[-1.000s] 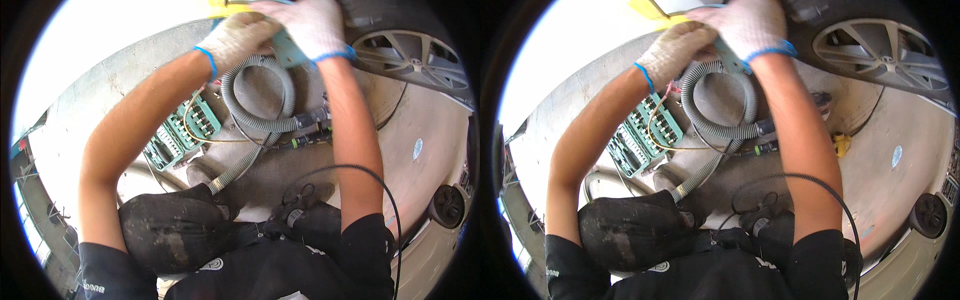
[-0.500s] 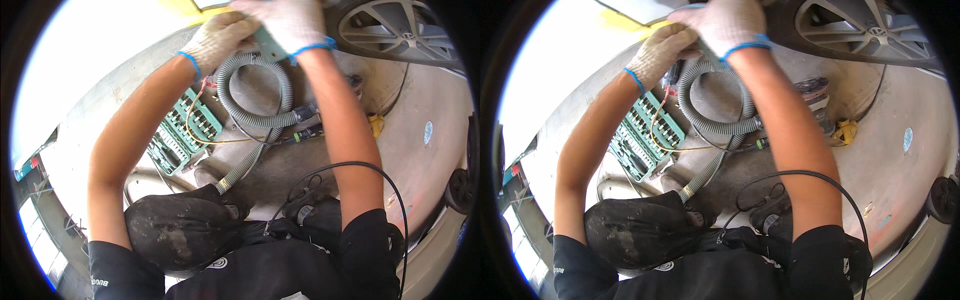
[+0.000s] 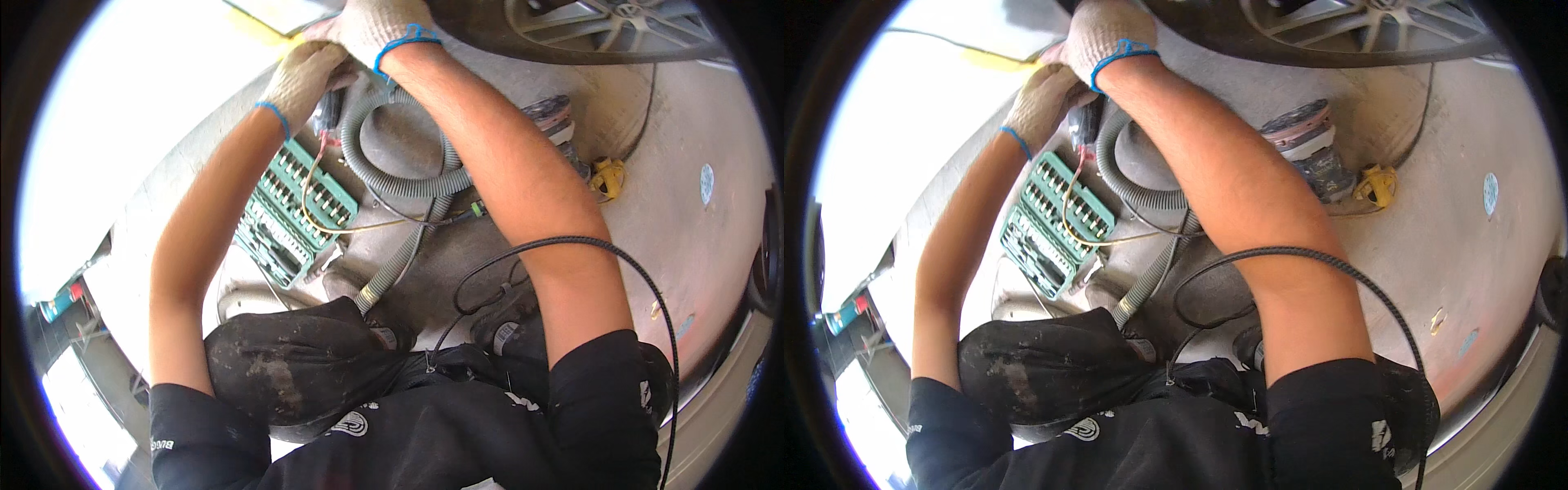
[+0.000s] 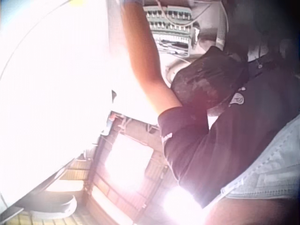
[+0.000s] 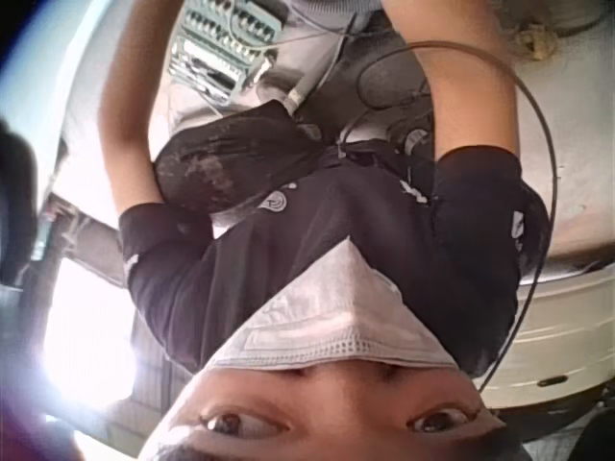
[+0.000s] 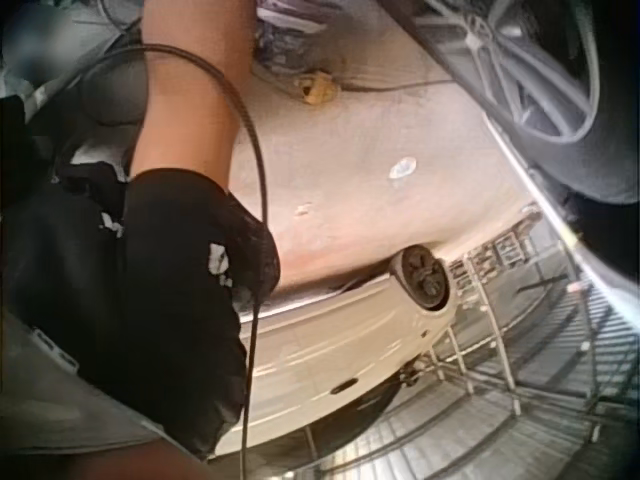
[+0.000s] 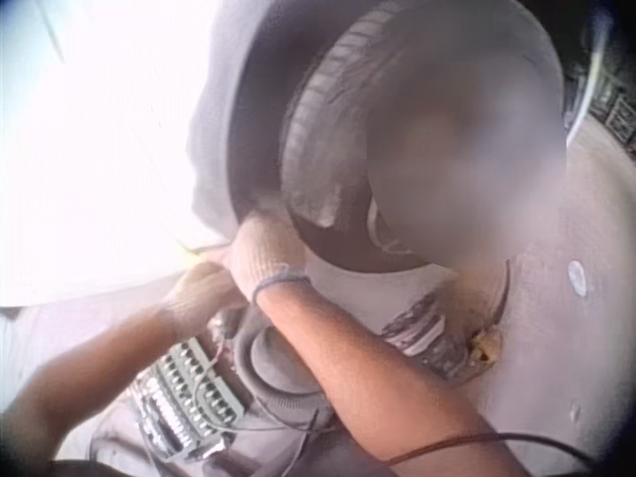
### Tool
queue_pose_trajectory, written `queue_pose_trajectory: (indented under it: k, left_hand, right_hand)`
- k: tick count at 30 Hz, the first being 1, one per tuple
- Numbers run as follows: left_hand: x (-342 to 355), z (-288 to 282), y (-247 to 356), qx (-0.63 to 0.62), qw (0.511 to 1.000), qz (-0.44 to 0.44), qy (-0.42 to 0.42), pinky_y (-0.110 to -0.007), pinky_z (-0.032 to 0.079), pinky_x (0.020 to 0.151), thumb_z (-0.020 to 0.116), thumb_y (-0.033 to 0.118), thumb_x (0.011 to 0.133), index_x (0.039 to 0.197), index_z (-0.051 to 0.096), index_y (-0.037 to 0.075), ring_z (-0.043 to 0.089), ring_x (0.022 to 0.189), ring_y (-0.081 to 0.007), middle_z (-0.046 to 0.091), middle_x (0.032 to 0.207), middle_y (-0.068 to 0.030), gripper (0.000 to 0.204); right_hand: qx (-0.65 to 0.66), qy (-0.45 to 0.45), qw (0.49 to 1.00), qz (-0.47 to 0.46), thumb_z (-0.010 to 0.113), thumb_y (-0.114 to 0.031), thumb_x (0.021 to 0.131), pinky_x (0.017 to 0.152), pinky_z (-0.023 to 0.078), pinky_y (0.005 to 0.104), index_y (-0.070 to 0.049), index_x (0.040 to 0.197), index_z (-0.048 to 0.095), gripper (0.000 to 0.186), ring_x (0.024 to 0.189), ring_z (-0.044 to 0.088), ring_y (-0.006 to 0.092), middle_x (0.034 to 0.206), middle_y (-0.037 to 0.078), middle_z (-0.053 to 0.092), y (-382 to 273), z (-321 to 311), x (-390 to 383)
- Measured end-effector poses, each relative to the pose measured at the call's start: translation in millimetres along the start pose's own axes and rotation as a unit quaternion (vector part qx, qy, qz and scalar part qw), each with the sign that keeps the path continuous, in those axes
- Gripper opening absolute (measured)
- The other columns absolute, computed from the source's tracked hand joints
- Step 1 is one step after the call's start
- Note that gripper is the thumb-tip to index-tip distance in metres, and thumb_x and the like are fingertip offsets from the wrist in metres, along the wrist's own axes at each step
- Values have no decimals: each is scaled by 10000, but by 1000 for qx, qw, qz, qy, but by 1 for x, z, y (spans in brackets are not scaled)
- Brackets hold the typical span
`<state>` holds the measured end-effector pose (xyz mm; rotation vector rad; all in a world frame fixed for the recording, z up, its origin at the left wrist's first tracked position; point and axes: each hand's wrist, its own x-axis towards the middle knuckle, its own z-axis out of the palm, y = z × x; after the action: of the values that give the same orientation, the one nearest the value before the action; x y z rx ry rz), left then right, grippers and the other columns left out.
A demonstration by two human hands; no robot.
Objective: The person sands the wheel arch area of a white car using a power sander and a hand sanding block. They switch between tools and sanding pads to smooth the surface around the wheel well.
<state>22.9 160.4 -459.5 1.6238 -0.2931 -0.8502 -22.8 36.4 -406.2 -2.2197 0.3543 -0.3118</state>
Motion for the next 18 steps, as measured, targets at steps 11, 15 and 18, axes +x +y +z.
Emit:
queue_pose_trajectory:
  k: [11,15,18]
  left_hand:
    - [1,-11,-2,167,986,-16,9,-312,535,891,584,254,959,1187,582,-49,663,1023,-217,678,1097,-124,380]
    - [0,-21,4,296,952,34,-75,-304,502,916,628,288,938,1175,633,-15,642,998,-169,690,1051,-97,385]
    - [-6,-4,33,312,926,208,-34,-305,477,959,621,290,937,1199,642,-7,630,1009,-160,685,1096,-103,397]
  right_hand:
    - [98,12,994,55,794,-428,738,913,505,427,36,1122,621,627,1031,649,389,1098,287,651,2,9,-8]
    - [62,112,991,42,732,-380,784,820,528,434,-10,965,693,413,912,682,360,934,211,700,32,13,-40]
    - [-35,45,996,64,718,-514,760,768,536,352,-33,980,727,529,801,683,242,855,156,705,96,21,-56]
